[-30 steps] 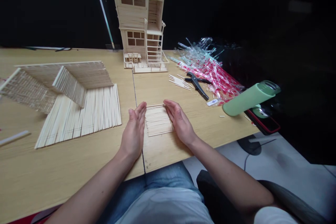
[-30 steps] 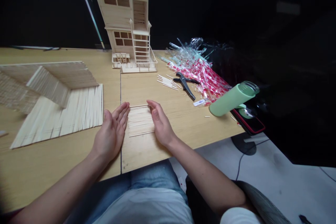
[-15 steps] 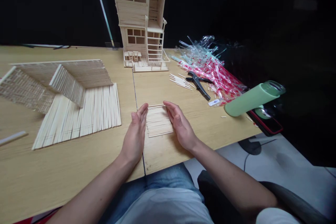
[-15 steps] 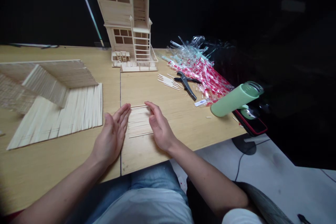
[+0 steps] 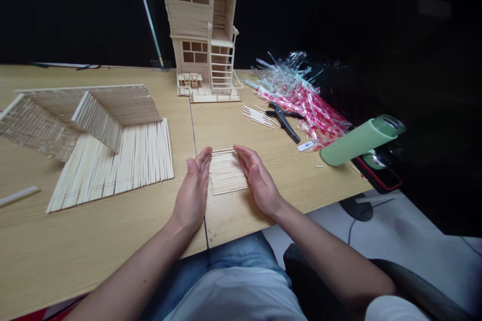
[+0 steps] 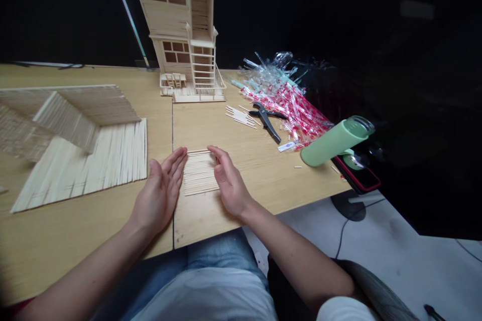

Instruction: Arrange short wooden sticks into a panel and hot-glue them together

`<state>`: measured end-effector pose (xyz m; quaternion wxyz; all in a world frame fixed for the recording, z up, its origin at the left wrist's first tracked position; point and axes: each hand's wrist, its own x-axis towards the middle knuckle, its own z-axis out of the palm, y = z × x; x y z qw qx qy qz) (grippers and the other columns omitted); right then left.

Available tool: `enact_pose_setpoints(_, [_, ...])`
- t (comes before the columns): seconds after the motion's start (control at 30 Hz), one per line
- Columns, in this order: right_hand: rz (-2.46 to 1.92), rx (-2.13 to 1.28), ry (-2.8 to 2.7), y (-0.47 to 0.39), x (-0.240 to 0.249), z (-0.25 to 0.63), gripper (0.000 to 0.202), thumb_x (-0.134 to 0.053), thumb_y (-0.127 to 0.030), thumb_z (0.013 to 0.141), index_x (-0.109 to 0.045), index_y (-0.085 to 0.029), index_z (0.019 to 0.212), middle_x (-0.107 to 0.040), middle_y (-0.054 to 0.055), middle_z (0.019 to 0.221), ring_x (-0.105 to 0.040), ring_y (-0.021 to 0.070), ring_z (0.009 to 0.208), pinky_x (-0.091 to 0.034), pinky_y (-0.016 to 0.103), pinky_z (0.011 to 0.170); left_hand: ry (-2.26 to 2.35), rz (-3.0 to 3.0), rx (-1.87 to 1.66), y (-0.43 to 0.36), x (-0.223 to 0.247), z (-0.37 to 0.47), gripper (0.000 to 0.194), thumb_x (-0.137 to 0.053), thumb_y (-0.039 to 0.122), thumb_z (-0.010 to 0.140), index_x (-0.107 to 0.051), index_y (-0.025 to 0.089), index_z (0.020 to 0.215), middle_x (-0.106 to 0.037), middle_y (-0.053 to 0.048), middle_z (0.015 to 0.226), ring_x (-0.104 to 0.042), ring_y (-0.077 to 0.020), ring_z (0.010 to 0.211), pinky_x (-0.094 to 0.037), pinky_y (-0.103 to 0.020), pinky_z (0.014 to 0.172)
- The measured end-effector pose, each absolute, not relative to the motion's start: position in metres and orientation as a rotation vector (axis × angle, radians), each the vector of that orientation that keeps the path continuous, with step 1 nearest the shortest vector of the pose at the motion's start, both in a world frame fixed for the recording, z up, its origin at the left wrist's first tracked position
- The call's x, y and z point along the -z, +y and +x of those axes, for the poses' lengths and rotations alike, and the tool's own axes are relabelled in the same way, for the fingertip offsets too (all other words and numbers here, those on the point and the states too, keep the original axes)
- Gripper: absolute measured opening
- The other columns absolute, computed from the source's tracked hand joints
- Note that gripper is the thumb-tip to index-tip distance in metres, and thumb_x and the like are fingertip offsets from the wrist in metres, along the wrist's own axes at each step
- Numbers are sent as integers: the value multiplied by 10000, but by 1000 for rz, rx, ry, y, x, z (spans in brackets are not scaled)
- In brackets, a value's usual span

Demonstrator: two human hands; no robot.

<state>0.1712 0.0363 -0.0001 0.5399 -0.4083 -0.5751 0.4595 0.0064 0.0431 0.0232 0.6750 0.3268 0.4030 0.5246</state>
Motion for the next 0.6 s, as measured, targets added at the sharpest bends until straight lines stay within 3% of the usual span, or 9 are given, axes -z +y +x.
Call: enact_pose_setpoints(0.6, [-1008, -1102, -1311, 29, -2, 170, 555, -383, -684, 974, -503, -330, 1384, -482, 34, 1512, -380, 227, 1451, -257, 468, 1244, 882, 665, -1234, 21, -23, 0, 648, -290, 659, 984, -536, 228, 1401, -432, -62, 1570, -316, -202, 1493, -207, -351, 1261])
